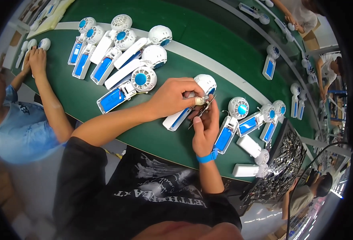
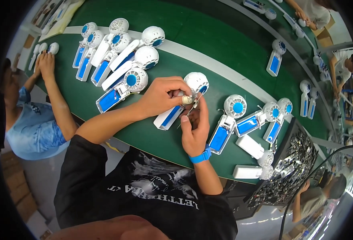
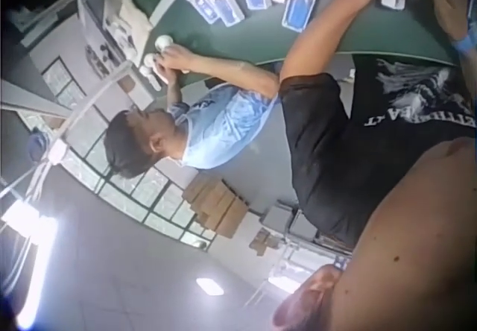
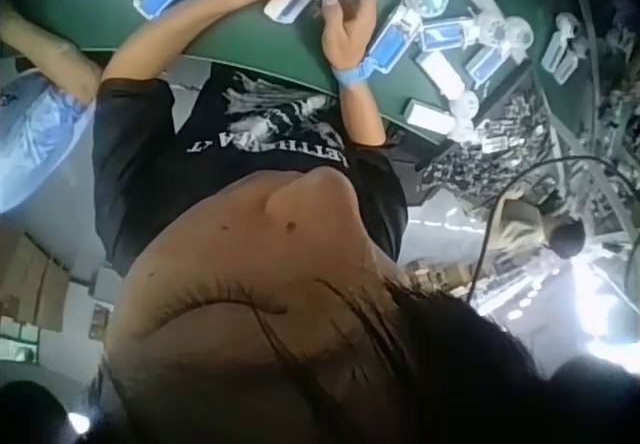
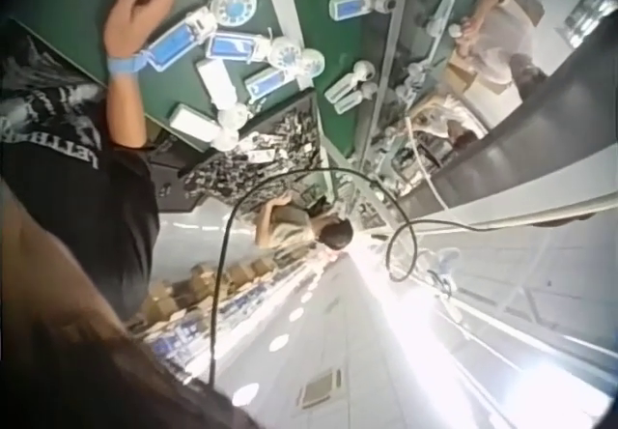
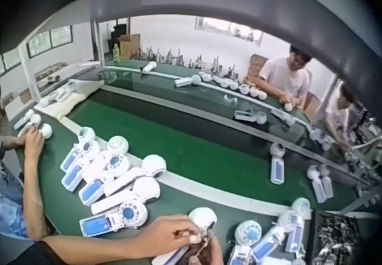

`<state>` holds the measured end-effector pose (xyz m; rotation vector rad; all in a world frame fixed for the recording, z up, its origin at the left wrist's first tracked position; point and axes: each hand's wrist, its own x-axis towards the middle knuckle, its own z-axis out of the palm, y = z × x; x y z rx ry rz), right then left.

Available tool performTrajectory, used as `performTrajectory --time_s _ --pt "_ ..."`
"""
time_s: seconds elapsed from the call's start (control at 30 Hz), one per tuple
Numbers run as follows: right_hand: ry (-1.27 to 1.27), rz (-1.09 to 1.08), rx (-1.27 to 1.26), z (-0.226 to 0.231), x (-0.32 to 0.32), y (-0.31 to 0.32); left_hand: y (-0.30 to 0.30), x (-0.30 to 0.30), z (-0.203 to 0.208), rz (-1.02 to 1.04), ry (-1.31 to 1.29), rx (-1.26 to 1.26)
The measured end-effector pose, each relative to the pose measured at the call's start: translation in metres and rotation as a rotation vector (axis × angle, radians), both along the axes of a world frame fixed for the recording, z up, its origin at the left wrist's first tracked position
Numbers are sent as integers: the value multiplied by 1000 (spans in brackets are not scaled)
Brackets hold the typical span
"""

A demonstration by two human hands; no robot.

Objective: Assembling plastic electronic housings using an electric screwdriver on a factory assembly line.

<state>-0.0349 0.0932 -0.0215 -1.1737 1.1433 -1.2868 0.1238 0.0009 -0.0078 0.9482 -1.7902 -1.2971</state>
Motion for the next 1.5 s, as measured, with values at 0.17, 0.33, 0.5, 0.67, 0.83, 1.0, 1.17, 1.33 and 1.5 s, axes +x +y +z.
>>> performTrajectory --time_s 0.17,0.33,0.5,0.67,0.83,1.0,1.17,1.33,1.5 --pt "175 -19 -61 -14 -7 -1 1 -5 -7 49 -57 -396" --pt "284 -40 -93 -16 -5 -1 0 -3 -8 40 -104 -590" --pt "482 -20 -120 -1 -7 1 4 1 0 12 -210 -634" --pt "515 7 -169 -7 -9 -2 4 5 7 -4 -313 -641" --pt "564 27 -194 -13 -10 -2 4 5 7 11 -381 -750" --pt "528 13 -196 -14 -6 3 7 8 3 16 -454 -876" --pt "444 44 -133 -15 -8 10 13 6 5 38 -486 -939" --pt "504 57 -114 -16 -11 14 12 10 3 15 -475 -918" --pt "494 182 -76 -7 -18 12 6 15 8 -49 -301 -716"
